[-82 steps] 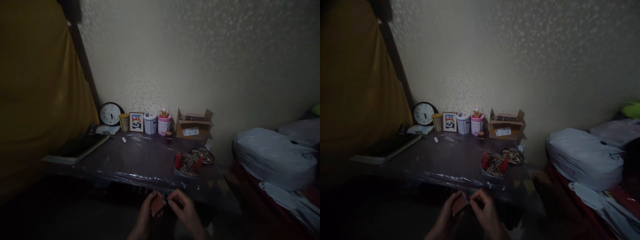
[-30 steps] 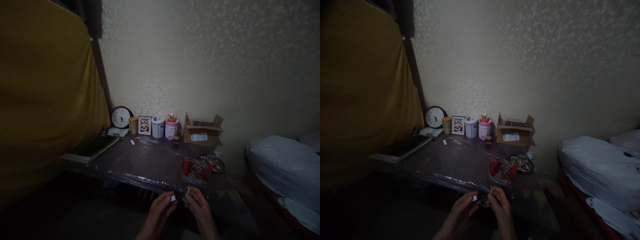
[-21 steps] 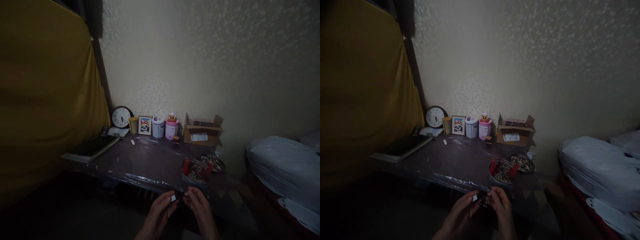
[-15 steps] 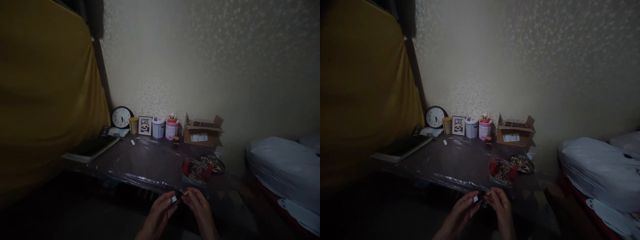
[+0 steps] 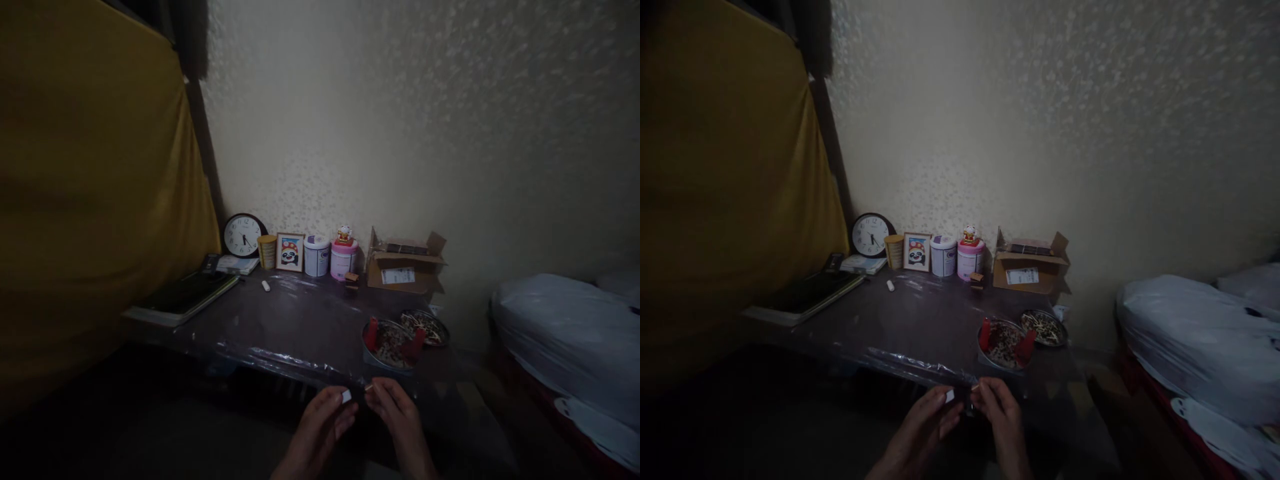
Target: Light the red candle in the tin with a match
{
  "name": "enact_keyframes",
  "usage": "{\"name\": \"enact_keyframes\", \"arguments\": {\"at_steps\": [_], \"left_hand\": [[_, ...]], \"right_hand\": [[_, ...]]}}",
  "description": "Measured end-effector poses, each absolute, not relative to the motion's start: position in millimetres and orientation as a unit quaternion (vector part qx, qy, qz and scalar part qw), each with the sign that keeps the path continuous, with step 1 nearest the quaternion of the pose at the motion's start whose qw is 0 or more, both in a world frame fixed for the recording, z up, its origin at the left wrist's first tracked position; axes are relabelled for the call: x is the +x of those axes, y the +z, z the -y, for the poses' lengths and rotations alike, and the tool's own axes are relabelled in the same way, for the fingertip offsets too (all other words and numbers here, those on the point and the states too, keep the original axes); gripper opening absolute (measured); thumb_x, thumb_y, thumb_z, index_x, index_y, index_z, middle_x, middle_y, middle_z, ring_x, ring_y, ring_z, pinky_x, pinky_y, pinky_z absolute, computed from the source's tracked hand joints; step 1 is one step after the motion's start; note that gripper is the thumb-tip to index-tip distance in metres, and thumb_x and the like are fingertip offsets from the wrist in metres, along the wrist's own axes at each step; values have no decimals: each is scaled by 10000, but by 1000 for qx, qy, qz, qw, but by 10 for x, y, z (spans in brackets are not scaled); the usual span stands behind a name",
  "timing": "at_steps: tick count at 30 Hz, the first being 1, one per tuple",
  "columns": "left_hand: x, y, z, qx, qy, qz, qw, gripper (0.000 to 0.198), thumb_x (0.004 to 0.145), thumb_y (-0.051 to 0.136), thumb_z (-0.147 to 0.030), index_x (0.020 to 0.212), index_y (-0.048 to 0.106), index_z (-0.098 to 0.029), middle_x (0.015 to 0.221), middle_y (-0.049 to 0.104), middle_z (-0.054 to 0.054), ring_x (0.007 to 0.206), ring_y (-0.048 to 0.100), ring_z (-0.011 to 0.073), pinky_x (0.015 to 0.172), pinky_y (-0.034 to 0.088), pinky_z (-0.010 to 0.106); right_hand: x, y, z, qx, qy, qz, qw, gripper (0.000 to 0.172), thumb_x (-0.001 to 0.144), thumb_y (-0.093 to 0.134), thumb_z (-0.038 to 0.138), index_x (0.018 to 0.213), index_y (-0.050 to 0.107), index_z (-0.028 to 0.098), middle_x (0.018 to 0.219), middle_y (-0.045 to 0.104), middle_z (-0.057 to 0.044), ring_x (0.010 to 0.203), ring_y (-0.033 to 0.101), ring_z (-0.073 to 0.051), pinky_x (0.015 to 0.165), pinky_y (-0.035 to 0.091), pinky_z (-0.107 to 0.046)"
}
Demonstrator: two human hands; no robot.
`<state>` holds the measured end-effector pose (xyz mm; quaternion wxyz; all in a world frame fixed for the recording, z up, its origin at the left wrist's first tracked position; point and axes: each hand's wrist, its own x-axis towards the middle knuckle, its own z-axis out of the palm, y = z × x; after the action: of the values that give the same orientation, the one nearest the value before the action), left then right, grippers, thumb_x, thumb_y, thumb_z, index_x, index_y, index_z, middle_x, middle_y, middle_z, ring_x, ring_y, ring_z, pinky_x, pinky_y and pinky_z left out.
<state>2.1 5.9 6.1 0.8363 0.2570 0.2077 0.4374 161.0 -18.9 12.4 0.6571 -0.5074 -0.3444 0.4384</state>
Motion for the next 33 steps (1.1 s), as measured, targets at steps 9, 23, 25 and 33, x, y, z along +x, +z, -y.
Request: {"name": "enact_keyframes", "arguments": {"at_steps": [9,23,25,33], "left_hand": [[31,41,-55,267,463,-215,817,179,691,688,-209,862,706,-159,911,691,71,927,608,207,883,431,341],[96,98,-104,277,482,-274,785,231,599,755,-295,779,694,-163,816,717,61,818,645,202,836,458,355],[113,106,-106,277,489,-280,778,223,602,753,-299,767,689,-164,808,717,57,808,645,193,805,466,329],[148,135,-108,287,500,-279,768,229,604,752,-324,748,681,-160,751,704,43,742,622,156,730,455,257]], "right_hand": [[1614,140,196,-507,434,333,666,280,619,743,438,724,668,190,737,691,-14,732,651,-192,727,522,-296],[1547,209,203,-565,275,420,655,275,722,635,456,722,625,181,702,677,-27,690,639,-198,675,501,-306],[1518,206,216,-575,218,455,644,222,759,608,412,748,622,191,725,675,-22,700,637,-189,675,495,-293],[1445,209,291,-544,56,619,564,128,836,520,211,864,640,246,855,695,-39,830,638,-187,777,492,-308]]}}
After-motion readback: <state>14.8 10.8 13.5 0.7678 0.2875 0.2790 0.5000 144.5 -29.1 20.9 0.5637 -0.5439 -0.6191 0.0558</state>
